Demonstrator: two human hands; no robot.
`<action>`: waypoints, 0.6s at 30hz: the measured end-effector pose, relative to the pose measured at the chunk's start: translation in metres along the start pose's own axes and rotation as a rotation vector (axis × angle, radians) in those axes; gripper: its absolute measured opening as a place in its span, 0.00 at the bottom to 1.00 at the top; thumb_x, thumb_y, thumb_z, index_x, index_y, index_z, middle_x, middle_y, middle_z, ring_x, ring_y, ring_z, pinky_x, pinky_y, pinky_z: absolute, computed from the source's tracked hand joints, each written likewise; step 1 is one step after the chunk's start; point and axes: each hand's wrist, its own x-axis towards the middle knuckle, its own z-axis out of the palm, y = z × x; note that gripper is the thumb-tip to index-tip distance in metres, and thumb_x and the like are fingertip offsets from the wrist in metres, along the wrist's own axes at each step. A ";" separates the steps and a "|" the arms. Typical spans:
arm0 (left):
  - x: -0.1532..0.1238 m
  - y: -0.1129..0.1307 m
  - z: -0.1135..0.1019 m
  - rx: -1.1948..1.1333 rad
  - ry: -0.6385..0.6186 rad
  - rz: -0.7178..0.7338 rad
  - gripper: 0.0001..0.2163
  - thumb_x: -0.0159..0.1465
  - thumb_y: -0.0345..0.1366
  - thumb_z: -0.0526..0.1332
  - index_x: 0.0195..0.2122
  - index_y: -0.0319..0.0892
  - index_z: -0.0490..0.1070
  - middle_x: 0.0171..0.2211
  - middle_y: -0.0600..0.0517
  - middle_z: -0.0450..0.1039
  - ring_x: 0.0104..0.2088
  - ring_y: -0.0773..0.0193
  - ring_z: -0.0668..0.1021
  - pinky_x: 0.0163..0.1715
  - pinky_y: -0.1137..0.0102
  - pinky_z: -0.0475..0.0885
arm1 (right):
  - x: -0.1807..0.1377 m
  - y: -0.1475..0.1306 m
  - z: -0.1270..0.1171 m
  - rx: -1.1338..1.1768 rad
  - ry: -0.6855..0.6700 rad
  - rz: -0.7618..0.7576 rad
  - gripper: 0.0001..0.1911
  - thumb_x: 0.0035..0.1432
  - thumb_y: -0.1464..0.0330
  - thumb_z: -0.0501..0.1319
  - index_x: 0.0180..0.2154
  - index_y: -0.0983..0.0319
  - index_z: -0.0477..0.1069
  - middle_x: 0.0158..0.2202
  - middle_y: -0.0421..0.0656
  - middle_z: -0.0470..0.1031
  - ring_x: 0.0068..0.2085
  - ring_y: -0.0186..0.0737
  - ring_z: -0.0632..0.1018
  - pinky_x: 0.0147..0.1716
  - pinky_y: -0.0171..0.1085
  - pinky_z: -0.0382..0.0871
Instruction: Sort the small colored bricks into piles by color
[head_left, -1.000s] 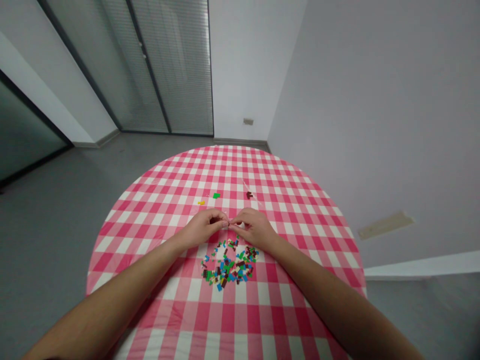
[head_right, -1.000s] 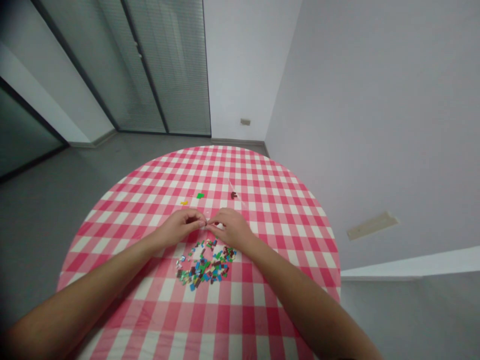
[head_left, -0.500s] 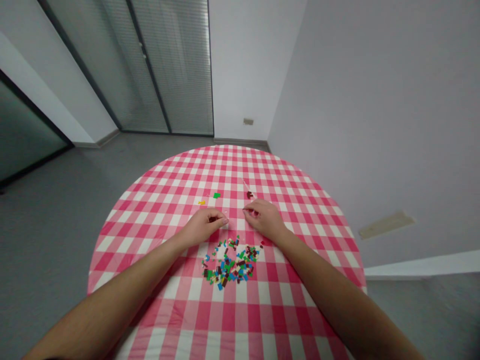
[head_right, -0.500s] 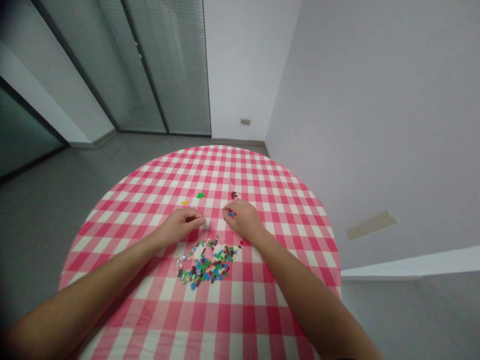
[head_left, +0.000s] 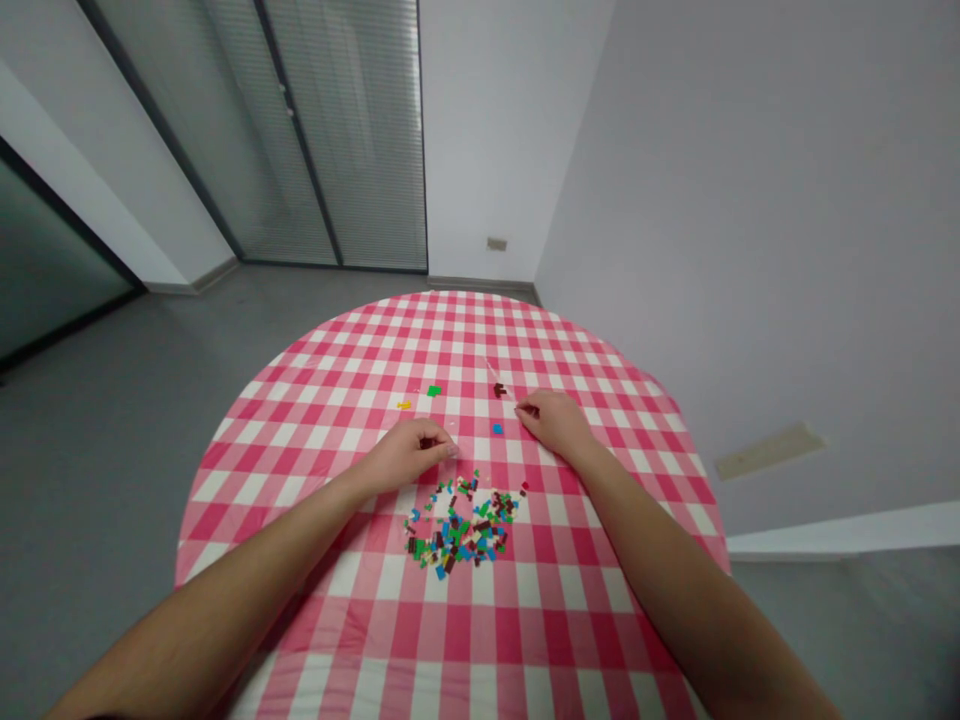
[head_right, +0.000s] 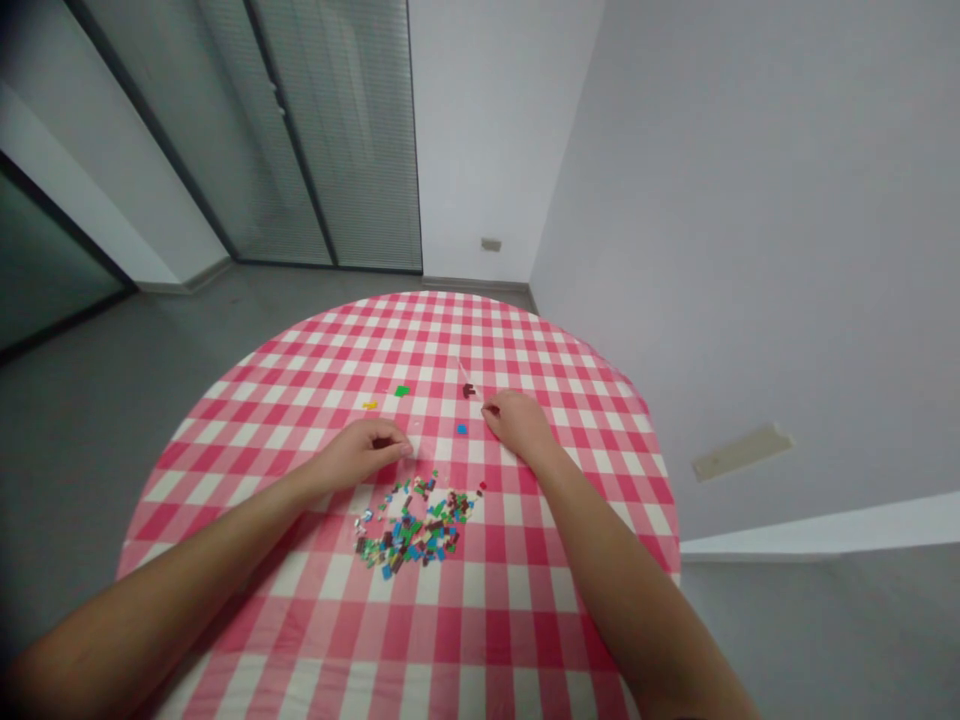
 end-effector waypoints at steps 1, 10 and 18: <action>0.000 0.001 0.000 0.009 -0.005 0.000 0.12 0.64 0.44 0.61 0.30 0.42 0.77 0.28 0.49 0.76 0.29 0.63 0.74 0.31 0.66 0.68 | -0.001 0.000 0.000 -0.010 -0.006 -0.006 0.12 0.63 0.67 0.58 0.36 0.61 0.81 0.39 0.47 0.81 0.37 0.43 0.78 0.35 0.37 0.66; 0.000 0.002 0.000 -0.017 -0.102 0.006 0.12 0.64 0.41 0.60 0.27 0.40 0.75 0.26 0.48 0.76 0.27 0.64 0.74 0.29 0.68 0.67 | -0.005 0.003 0.005 -0.018 0.001 -0.067 0.12 0.64 0.70 0.57 0.39 0.63 0.80 0.40 0.48 0.79 0.40 0.43 0.78 0.39 0.37 0.67; 0.000 0.004 -0.001 -0.002 -0.128 -0.028 0.11 0.63 0.39 0.60 0.28 0.39 0.76 0.26 0.48 0.77 0.27 0.63 0.75 0.29 0.68 0.68 | -0.002 0.006 0.013 0.024 0.022 -0.089 0.17 0.70 0.68 0.52 0.49 0.63 0.78 0.43 0.50 0.75 0.44 0.43 0.76 0.45 0.38 0.68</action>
